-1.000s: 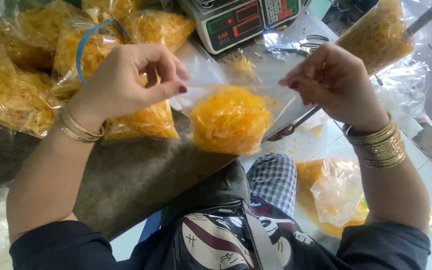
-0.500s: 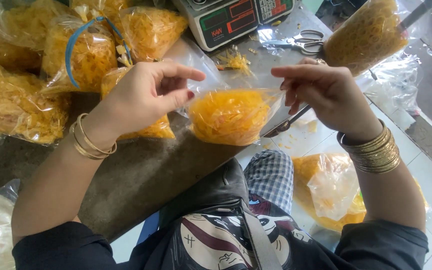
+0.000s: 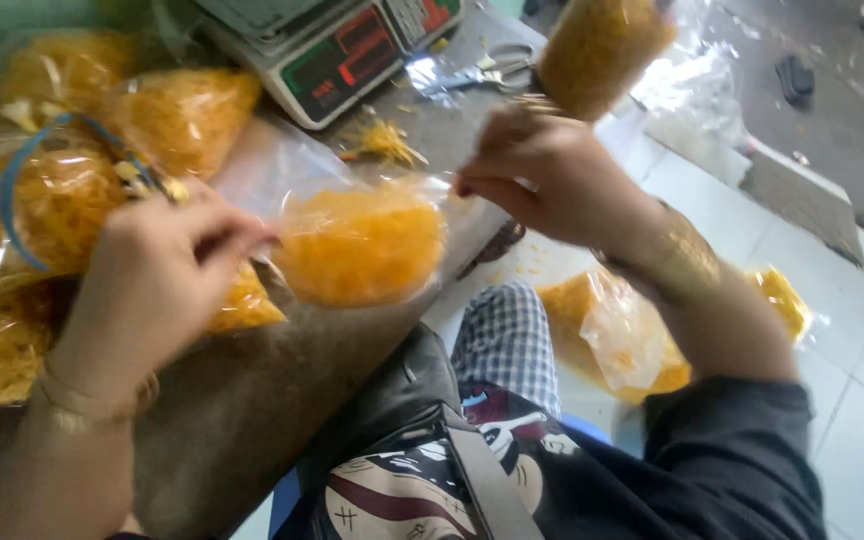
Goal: Filling small plastic bags with yellow shredded snacks and tying them shut with plastic ties.
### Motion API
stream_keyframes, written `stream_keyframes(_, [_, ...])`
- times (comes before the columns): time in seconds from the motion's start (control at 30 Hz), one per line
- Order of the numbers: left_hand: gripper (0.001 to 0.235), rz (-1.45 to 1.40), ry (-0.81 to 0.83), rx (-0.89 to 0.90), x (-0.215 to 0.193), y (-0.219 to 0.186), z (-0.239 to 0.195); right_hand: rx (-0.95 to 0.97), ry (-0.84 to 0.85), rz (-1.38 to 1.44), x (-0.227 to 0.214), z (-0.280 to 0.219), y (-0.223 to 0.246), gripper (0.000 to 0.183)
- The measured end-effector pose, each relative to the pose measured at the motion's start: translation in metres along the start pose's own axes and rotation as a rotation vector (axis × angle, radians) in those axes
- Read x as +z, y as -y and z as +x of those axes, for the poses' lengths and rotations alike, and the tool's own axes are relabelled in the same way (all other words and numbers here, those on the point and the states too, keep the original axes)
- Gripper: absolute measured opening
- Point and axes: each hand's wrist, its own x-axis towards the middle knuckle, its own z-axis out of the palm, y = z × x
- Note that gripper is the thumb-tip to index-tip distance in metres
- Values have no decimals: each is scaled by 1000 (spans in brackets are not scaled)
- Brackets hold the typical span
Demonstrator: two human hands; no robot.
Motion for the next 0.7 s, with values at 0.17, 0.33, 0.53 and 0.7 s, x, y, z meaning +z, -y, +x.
stream_keyframes(0.17, [6, -55, -39, -31, -16, -13, 5, -96, -81, -24, -26, 13, 15, 14])
stream_keyframes(0.33, [11, -56, 229, -279, -9, -3, 16, -44, 30, 38, -5, 2, -7, 8])
stream_keyframes(0.53, [12, 21, 329, -188, 2, 17, 16, -6, 203, 170, -1, 1, -2, 9])
stream_keyframes(0.7, [25, -169, 398, -91, 15, 16, 17, -19, 269, 202, 10, -5, -10, 21])
